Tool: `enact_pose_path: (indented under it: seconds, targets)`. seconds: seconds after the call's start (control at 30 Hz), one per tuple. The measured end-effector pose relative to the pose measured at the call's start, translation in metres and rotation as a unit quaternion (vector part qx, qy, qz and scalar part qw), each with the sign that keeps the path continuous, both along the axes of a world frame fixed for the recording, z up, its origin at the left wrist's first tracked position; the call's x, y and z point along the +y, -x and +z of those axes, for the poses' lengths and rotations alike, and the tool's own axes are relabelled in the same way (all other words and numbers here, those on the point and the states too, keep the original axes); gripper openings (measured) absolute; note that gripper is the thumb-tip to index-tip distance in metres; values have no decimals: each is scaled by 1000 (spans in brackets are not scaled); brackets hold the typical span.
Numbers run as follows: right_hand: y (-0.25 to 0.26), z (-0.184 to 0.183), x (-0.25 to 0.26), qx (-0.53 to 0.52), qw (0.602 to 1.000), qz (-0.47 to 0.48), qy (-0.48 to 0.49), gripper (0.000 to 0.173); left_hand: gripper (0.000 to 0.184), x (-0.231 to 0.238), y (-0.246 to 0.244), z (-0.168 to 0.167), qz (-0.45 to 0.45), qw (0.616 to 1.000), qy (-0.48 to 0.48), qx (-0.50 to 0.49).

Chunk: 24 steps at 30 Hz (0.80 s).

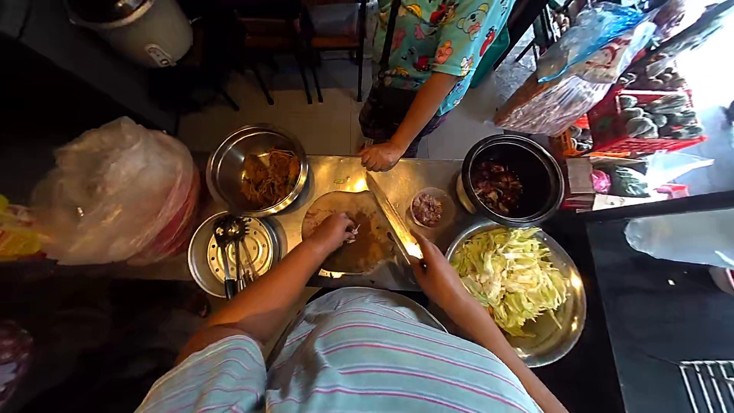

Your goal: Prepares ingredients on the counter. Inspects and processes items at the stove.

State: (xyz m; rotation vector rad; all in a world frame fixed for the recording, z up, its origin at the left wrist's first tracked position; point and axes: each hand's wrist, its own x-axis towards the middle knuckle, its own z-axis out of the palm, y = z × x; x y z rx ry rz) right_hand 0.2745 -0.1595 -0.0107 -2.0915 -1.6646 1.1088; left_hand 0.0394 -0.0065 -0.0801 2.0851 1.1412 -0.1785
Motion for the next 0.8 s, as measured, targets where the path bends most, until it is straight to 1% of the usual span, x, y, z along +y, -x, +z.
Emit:
enact_pose_path:
  seconds: [0.1, 0.2, 0.3, 0.37, 0.43, 0.5, 0.6, 0.67, 0.8]
  targets:
    - [27, -13, 14, -28, 998, 43, 46, 58, 22, -6, -5, -5, 18, 1000, 11, 5]
    - [43, -24, 17, -58, 995, 51, 65, 59, 23, -2, -10, -9, -1, 1000, 3, 20]
    - [49, -33, 11, -70, 995, 38, 59, 59, 20, 3, -11, -14, -13, 1000, -7, 1]
    - [48, -35, 4, -68, 997, 22, 42, 58, 20, 6, -10, -7, -8, 1000, 10, -15]
    - [46, -36, -1, -64, 997, 3, 31, 58, 22, 8, -5, -3, 20, 998, 28, -43]
    - [43, -37, -6, -58, 998, -13, 27, 57, 21, 7, 1, -8, 47, 996, 31, -72]
    - [42, -41, -11, -46, 998, -27, 29, 56, 24, 10, 7, -14, 67, 993, 55, -80]
    - [43, -43, -12, -33, 998, -31, 34, 56, 23, 11, 8, -16, 87, 991, 61, -84]
    - [52, -44, -11, -21, 998, -30, 41, 55, 19, 4, 5, -9, 159, 980, 63, -102]
